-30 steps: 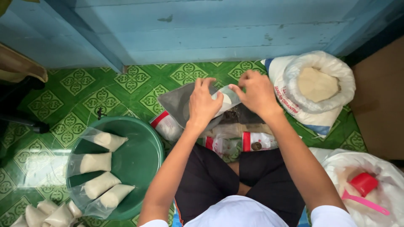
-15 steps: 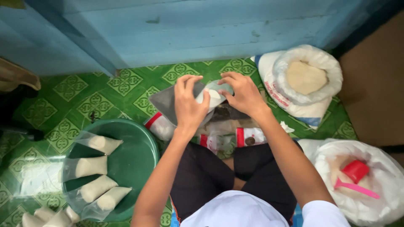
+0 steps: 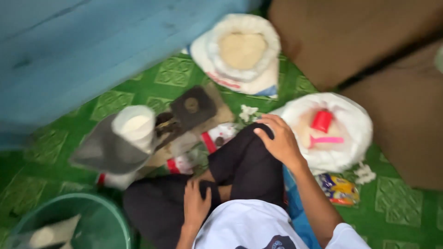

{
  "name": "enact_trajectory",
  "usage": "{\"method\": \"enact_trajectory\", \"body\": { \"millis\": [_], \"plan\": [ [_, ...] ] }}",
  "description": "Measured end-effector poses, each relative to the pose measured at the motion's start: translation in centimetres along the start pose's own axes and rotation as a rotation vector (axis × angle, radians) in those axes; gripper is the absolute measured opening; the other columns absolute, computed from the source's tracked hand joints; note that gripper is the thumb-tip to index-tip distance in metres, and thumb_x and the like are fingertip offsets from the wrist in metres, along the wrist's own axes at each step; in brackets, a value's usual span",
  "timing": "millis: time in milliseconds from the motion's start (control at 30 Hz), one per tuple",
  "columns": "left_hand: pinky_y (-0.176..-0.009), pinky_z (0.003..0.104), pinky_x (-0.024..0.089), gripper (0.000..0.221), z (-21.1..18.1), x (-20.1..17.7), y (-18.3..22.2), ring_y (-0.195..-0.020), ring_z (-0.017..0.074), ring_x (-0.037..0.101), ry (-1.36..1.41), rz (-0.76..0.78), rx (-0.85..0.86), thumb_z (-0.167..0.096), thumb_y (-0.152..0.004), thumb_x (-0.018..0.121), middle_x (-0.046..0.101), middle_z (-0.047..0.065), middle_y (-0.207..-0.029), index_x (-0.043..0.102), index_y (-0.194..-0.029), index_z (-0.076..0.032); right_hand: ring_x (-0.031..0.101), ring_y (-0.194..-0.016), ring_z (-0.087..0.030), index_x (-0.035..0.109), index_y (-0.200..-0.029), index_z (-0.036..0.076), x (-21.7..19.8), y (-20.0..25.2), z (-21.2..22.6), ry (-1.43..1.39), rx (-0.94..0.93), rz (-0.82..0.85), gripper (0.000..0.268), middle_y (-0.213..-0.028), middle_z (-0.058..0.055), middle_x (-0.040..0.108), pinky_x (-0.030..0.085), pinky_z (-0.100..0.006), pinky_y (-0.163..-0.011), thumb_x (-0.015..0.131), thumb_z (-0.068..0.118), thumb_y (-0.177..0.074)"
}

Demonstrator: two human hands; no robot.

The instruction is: Filling small plastic bags with white powder from a large sack using a pink scoop and preparing them for sealing.

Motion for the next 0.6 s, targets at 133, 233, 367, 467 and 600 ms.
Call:
{"method": "enact_trajectory", "body": {
  "millis": [133,233,367,467,600],
  "plan": [
    [-0.087,0.052,0.050,0.061,2.4,8.8,4.4,-0.119,0.0365,0.050,-0.094,0.065,0.017,-0.034,-0.072,0.073,0.053,0.014,-0.125,0.055,-0.126,-0.011,0.059,-0.111,-0.030,0.070,-0.102,0.008,-4.8,3.9,-11.6,0.375,-0.010,-0.198,0.020,-0.114,-0.013,0.066,0.043,-0.042,-0.102,0.073,0.014,-0.083],
    [-0.101,0.054,0.041,0.061,3.4,12.4,5.6,-0.144,0.0351,0.029,-0.292,0.199,-0.034,-0.043,-0.079,0.063,0.043,0.009,-0.147,0.051,-0.133,-0.018,0.052,-0.116,-0.032,0.071,-0.108,0.021,-7.8,6.5,-20.7,0.757,0.379,-0.085,0.031,-0.124,-0.010,0.058,0.043,-0.055,-0.088,0.070,0.033,-0.079],
    [-0.095,0.058,0.044,0.058,3.2,11.9,3.8,-0.135,0.0356,0.038,-0.362,0.245,-0.081,-0.047,-0.076,0.063,0.049,0.008,-0.141,0.056,-0.126,-0.017,0.060,-0.107,-0.035,0.070,-0.109,0.012,-7.9,7.7,-28.9,0.804,0.713,0.376,0.038,-0.113,-0.014,0.066,0.042,-0.050,-0.091,0.048,0.040,-0.094],
    [-0.085,0.060,0.050,0.056,2.7,11.2,2.6,-0.124,0.0345,0.046,-0.388,0.285,-0.124,-0.048,-0.078,0.061,0.054,0.006,-0.133,0.057,-0.124,-0.017,0.067,-0.095,-0.037,0.071,-0.101,0.007,-5.8,7.7,-29.8,0.699,0.719,0.633,0.040,-0.105,-0.018,0.070,0.050,-0.045,-0.079,0.040,0.032,-0.096],
    [-0.083,0.063,0.051,0.056,2.6,11.2,1.5,-0.119,0.0379,0.047,-0.412,0.392,-0.228,-0.053,-0.082,0.057,0.054,0.009,-0.125,0.056,-0.123,-0.016,0.067,-0.086,-0.038,0.070,-0.093,0.002,-4.6,7.9,-30.1,0.599,0.632,0.795,0.035,-0.099,-0.022,0.068,0.051,-0.044,-0.070,0.041,0.021,-0.089]
  ]
}}
Point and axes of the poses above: each hand's wrist, its own y-axis away from the middle knuckle, its own x-axis out of the palm, z = x × y, the point moved 7 cm from there along -y, towards the middle knuckle
